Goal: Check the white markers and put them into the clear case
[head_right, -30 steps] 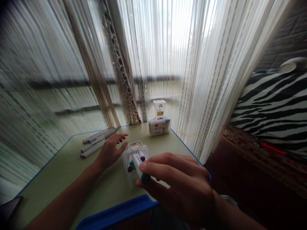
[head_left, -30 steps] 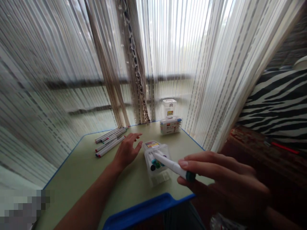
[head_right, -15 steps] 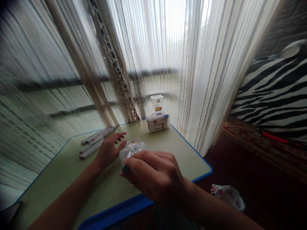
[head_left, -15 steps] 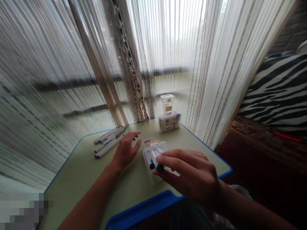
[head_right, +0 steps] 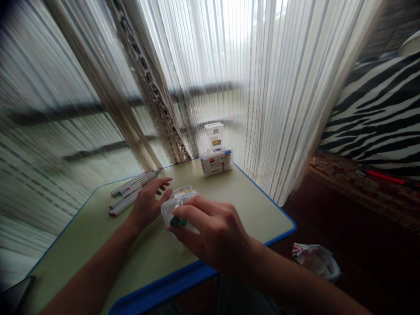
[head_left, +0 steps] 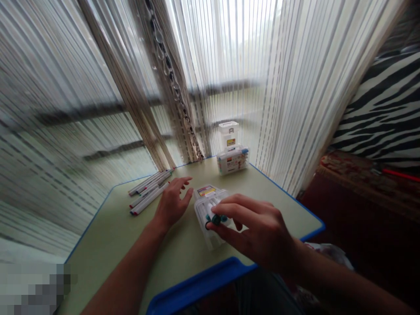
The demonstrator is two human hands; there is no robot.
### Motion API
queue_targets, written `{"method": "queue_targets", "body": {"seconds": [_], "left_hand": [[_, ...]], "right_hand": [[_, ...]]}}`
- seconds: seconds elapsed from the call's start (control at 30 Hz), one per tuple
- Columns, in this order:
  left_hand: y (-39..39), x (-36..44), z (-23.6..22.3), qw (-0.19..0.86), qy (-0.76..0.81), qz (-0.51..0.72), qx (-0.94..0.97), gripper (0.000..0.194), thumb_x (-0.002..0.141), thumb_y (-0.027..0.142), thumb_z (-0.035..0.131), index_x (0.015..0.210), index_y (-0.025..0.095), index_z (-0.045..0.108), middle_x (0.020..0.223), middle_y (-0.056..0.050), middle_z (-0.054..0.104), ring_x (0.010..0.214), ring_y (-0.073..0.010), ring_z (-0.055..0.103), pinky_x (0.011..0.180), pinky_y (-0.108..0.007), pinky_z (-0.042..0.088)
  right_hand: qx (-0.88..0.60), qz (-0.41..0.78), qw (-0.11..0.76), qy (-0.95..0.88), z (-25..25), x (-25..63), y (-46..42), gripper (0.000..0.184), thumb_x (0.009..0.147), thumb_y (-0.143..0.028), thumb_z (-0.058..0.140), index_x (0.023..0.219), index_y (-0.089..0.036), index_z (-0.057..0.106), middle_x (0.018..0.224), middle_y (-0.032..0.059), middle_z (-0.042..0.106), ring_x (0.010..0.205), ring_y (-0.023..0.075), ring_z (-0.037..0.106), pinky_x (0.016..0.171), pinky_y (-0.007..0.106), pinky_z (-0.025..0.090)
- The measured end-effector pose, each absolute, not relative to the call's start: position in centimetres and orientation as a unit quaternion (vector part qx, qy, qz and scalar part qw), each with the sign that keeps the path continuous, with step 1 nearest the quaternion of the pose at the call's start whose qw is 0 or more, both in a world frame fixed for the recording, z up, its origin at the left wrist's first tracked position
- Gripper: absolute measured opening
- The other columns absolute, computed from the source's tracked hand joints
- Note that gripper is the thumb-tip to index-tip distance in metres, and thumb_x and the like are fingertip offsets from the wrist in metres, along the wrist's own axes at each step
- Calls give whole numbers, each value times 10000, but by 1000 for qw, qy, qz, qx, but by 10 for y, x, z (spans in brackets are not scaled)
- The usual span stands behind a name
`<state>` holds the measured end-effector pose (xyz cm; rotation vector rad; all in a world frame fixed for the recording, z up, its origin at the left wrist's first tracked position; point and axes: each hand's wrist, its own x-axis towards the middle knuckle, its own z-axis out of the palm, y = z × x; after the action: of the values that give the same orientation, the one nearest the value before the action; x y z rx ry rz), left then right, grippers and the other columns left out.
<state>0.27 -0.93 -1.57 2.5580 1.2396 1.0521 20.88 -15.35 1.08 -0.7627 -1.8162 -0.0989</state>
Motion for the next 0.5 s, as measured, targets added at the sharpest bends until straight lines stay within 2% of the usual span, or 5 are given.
{"method": "queue_targets", "body": {"seconds": [0.23,0.5], "left_hand": [[-9,3,-16,55,410,344,843,316,904,277,552,1182,166,653,992,-82,694,833,-191,649,713,-331,553],[-5,1,-21,63,409,349,840,329,903,277,564,1189,152,667,984,-87,693,822,-194,639,708,-337,546]], "right_hand": [[-331,-24,553,-764,5,208,-149,157,884,-234,745,1008,-149,699,936,67,750,760,147,711,634,231,564],[-341,-28,541,-768,1,207,-143,179,895,-238,735,1036,-128,715,965,74,752,802,161,715,714,261,579]]}}
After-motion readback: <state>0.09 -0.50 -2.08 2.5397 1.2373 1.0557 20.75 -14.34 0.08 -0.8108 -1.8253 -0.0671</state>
